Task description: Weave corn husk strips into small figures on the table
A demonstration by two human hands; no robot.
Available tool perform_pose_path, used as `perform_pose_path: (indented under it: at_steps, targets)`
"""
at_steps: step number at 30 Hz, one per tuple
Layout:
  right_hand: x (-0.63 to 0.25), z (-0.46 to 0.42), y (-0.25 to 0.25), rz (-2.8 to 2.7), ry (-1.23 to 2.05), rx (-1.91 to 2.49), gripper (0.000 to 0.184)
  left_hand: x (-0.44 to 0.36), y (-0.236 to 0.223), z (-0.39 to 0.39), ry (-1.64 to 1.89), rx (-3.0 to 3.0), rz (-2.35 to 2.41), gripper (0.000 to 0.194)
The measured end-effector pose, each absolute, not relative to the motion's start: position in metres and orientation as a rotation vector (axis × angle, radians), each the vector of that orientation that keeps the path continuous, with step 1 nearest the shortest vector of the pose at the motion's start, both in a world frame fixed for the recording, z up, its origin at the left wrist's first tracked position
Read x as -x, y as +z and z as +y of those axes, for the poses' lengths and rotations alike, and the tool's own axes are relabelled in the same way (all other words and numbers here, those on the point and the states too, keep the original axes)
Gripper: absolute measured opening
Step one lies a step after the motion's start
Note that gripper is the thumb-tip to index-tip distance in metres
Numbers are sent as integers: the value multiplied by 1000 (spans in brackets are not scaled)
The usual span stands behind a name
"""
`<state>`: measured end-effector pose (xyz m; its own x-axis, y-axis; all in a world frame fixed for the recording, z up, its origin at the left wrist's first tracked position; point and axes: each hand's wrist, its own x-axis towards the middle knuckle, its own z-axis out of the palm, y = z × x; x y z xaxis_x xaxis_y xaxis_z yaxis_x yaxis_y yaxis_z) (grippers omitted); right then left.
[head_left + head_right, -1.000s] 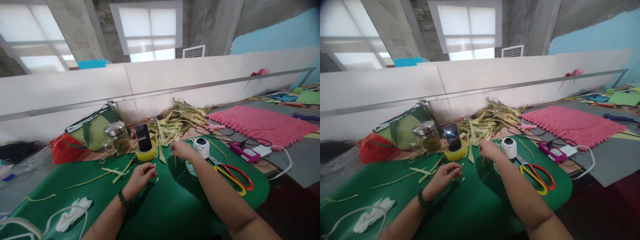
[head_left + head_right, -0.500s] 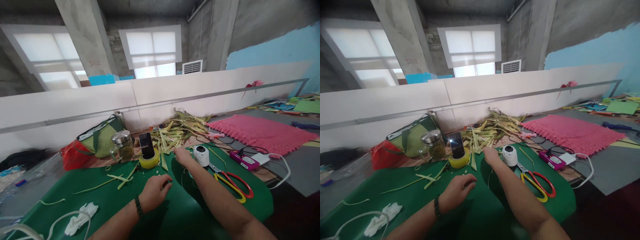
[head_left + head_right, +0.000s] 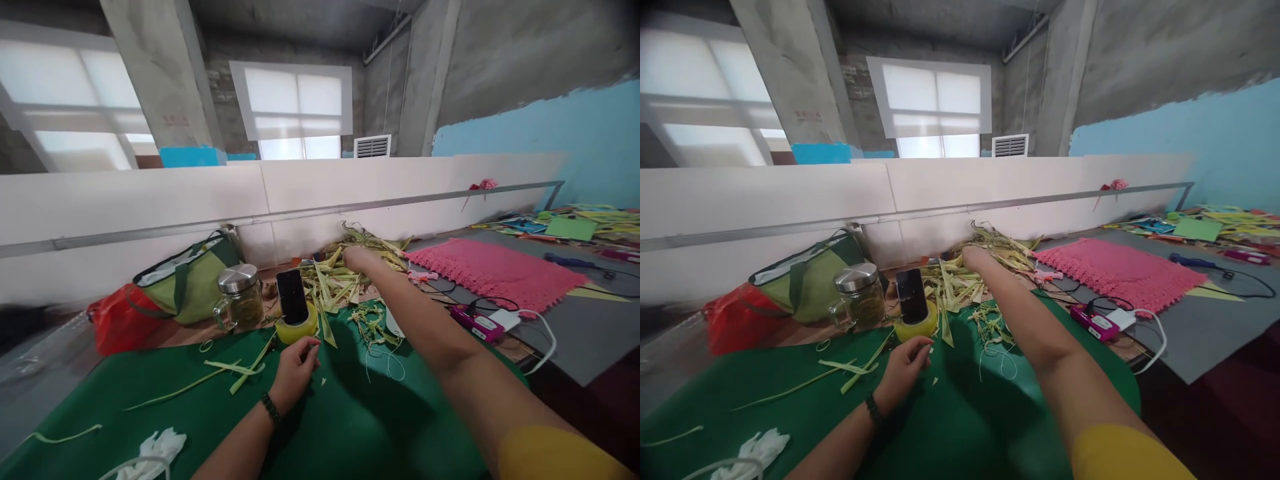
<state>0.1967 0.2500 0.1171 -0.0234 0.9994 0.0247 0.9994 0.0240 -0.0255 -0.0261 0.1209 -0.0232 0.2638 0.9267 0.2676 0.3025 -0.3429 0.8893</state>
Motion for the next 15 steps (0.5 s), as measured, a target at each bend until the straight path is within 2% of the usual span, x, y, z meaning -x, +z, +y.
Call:
perform_pose_path:
  at_steps: [3, 7, 15]
  targets:
    - [-182, 266, 89, -2279, 148, 2231, 33, 28, -21, 117, 1037, -1882, 1109, 29]
    - [-168, 276, 49, -2254, 293, 2289, 30, 30, -19, 114, 979, -1975, 1109, 28]
    - [-152, 280, 12, -2136, 282, 2235, 33, 29, -18, 114, 918, -2059, 1111, 28]
